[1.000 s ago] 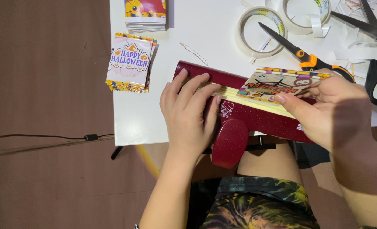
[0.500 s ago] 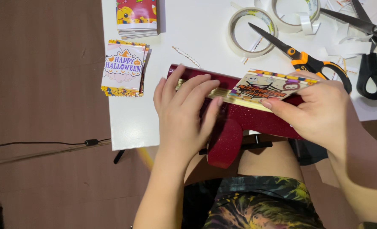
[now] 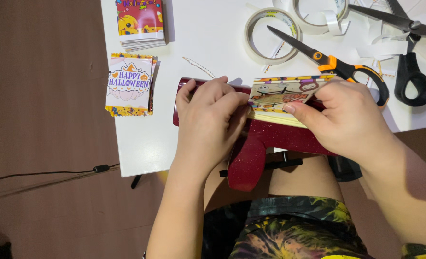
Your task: The person seals Halloween-themed cards using a handheld heat sealer and crimps the edges with crimping scissors. They handle the cards one at a time, aligning them in the sealer, pressing to seal, then trimming the edges before stacking the finished cards.
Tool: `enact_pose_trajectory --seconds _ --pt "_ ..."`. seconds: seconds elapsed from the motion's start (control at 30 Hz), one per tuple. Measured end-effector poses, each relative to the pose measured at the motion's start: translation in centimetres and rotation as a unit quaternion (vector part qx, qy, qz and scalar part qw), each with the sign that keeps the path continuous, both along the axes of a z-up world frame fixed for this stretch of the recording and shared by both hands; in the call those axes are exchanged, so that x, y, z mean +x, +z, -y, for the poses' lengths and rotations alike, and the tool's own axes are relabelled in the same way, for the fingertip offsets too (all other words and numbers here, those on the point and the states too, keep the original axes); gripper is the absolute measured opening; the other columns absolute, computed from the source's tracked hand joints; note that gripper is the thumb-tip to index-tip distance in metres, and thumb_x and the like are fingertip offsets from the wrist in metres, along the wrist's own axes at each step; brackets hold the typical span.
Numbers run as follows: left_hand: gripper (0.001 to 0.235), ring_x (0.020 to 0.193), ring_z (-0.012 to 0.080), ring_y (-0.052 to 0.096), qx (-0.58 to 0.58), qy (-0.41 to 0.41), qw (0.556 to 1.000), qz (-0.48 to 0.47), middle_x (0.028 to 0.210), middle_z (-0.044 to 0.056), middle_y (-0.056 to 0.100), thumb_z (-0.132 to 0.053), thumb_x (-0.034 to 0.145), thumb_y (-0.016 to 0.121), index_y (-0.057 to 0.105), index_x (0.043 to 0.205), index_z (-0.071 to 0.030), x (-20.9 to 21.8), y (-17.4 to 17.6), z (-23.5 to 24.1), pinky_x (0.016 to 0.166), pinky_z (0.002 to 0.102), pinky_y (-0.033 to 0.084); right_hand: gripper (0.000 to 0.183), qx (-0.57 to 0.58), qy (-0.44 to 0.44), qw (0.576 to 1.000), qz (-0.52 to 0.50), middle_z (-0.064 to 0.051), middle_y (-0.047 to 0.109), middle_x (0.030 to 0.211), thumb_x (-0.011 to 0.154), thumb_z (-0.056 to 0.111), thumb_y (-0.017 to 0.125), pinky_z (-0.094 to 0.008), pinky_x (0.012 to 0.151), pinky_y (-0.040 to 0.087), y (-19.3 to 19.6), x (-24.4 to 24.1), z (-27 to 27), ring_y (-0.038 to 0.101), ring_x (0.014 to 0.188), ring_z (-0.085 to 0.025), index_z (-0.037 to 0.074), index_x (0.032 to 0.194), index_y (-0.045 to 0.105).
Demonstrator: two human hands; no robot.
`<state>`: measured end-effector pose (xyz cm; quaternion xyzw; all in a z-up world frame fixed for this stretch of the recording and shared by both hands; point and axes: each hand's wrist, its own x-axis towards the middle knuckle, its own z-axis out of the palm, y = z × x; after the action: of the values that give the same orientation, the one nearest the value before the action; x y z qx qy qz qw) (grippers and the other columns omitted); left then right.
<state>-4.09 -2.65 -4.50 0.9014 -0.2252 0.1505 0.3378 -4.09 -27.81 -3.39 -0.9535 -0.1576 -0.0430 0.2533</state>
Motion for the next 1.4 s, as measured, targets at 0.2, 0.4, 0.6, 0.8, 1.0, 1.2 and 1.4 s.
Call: enact_pose_trajectory --seconds 0.2,0.4,0.6,0.8,1.0,1.2,1.4 --pt "0.011 0.123 0.0263 0.063 0.009 0.0 1.0 -0.025 0.097 -0.003 0.065 -0.02 0.089 0.072 0.068 0.099 -0.021 0.4 0.3 -0.1 0.103 0.05 0.027 0.025 0.026 0.056 0.998 0.007 -0.011 0.078 0.113 0.095 0.02 0.071 -0.039 0.088 0.053 0.8 0.3 -0.8 0.071 0.102 -0.03 0.004 0.113 0.077" --pt "0.019 0.111 0.0191 0.063 -0.028 -0.034 0.996 -0.073 0.112 -0.005 0.069 -0.032 0.094 0.069 0.068 0.109 -0.019 0.9 2.8 -0.2 0.1 0.046 0.031 0.024 0.01 0.066 0.998 0.002 -0.011 0.077 0.092 0.096 0.024 0.07 -0.04 0.075 0.052 1.2 0.4 -0.8 0.071 0.089 -0.031 0.004 0.105 0.079" --pt "0.023 0.075 0.0241 0.06 -0.07 -0.149 0.985 -0.059 0.073 -0.002 0.058 -0.027 0.098 0.064 0.054 0.081 -0.015 2.9 1.7 0.7 0.083 0.038 0.039 0.018 0.03 0.081 0.996 0.017 -0.011 0.073 0.099 0.094 0.019 0.075 -0.037 0.08 0.051 0.7 0.1 -0.4 0.067 0.096 -0.028 0.002 0.098 0.079" --pt "0.038 0.055 0.032 0.045 -0.081 -0.16 0.983 -0.026 0.056 0.004 0.045 -0.026 0.099 0.064 0.044 0.072 -0.01 3.6 1.1 0.7 0.062 0.041 0.038 0.039 0.082 0.026 0.991 0.098 -0.023 0.067 0.103 0.094 0.023 0.08 -0.038 0.08 0.045 0.7 -1.7 -0.1 0.061 0.09 -0.033 -0.01 0.113 0.073" --pt "0.039 0.056 0.0377 0.051 -0.044 -0.136 0.99 -0.021 0.055 0.007 0.054 -0.032 0.097 0.068 0.047 0.072 -0.009 4.3 0.2 1.0 0.064 0.046 0.041 0.09 -0.058 0.168 0.954 0.241 -0.031 0.07 0.121 0.073 0.066 0.075 -0.061 0.102 0.058 -4.0 -5.6 8.4 0.069 0.114 -0.049 -0.01 0.119 0.065" --pt "0.025 0.063 0.0449 0.059 -0.025 -0.127 0.991 -0.014 0.061 0.01 0.068 -0.038 0.093 0.068 0.067 0.086 -0.014 5.3 -0.3 1.6 0.059 0.05 0.042 0.087 -0.11 0.118 0.971 0.174 -0.031 0.062 0.145 0.077 0.033 0.09 -0.05 0.109 0.055 -10.9 -8.5 14.7 0.067 0.131 -0.045 0.004 0.147 0.046" --pt "0.035 0.059 0.0431 0.056 0.004 -0.13 0.991 -0.021 0.055 0.006 0.061 -0.043 0.095 0.065 0.057 0.078 -0.014 5.4 -0.6 1.9 0.062 0.048 0.043 0.057 -0.165 0.125 0.978 0.029 -0.021 0.069 0.125 0.084 0.031 0.068 -0.048 0.086 0.056 -8.4 -7.6 12.2 0.067 0.104 -0.038 -0.003 0.129 0.061"
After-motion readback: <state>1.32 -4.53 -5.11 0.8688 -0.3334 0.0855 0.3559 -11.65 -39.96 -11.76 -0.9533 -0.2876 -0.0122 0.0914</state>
